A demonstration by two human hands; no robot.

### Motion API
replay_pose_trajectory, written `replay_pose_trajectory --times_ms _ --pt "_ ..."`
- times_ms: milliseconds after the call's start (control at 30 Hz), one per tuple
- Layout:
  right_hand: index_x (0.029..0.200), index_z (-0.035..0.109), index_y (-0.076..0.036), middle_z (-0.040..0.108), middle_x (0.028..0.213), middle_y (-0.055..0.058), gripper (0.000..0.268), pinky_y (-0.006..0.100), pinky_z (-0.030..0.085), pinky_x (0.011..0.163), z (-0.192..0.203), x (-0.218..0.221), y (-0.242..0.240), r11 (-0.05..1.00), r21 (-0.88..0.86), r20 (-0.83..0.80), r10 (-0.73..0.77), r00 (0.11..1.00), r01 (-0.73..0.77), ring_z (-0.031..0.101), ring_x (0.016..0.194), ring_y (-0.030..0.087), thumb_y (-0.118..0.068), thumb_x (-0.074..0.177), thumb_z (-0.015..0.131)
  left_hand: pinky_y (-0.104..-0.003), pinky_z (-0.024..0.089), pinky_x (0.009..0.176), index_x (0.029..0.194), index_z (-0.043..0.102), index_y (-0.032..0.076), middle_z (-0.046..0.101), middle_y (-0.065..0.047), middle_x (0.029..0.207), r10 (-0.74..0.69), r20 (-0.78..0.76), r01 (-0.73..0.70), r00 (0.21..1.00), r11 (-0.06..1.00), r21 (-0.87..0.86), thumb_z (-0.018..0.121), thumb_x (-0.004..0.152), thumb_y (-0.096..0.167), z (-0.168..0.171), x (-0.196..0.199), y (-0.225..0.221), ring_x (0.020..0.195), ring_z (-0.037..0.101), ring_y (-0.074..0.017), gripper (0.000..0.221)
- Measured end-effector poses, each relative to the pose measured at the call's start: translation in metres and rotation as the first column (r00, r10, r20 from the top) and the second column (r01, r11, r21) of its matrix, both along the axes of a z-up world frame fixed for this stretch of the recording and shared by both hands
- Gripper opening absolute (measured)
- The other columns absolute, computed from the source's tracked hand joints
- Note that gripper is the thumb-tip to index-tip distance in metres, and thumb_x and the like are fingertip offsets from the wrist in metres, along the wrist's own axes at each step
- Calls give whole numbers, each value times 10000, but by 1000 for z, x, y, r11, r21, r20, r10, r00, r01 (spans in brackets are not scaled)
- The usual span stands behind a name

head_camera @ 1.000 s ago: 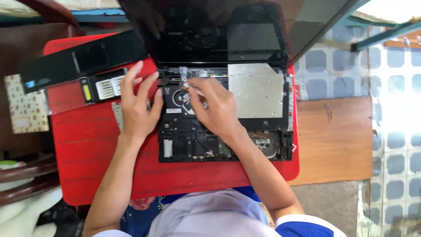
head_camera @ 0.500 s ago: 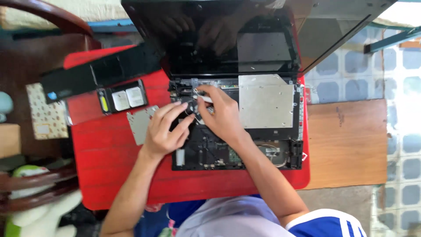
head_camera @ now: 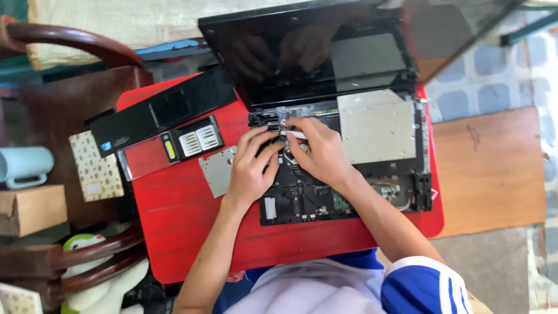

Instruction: A person is repairing a laptop by manipulating internal components, specifically ribbon cables and connectors.

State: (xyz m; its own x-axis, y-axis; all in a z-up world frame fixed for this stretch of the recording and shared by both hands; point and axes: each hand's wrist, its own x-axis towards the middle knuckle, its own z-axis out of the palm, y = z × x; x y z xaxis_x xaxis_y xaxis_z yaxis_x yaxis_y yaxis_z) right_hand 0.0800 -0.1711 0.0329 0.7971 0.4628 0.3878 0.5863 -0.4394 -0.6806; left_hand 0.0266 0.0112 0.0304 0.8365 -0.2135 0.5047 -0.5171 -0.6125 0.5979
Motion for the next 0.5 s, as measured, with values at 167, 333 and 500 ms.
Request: replay_pose_trajectory --times_ms 167,333,500 --pt "1220 616 63 707 1109 192 212 390 583 903 -1 1 -2 998 37 -14 44 999 -43 708 1014 316 -35 1033 590 -515 498 1092 1122 708 -52 639 -189 1226 43 -74 -47 996 997 -58 605 1023 33 -4 -2 -3 1239 550 -383 166" --pt "1223 616 -5 696 1096 129 189 311 540 696 -2 0 -2 999 38 -34 10 999 -8 660 837 209 -116 1078 568 -499 487 1099 1182 698 -20 652 -156 1214 61 -101 -71 993 993 -93 613 1026 56 -9 -3 -4 1232 550 -357 193" --pt "1228 597 -22 693 1078 142 184 321 572 724 3 0 -5 999 30 -12 26 1000 -25 705 903 236 -134 1089 551 -504 477 1089 1201 684 -36 651 -175 1200 60 -92 -67 994 995 -71 632 1014 40 -10 -3 -8 1219 540 -367 209"
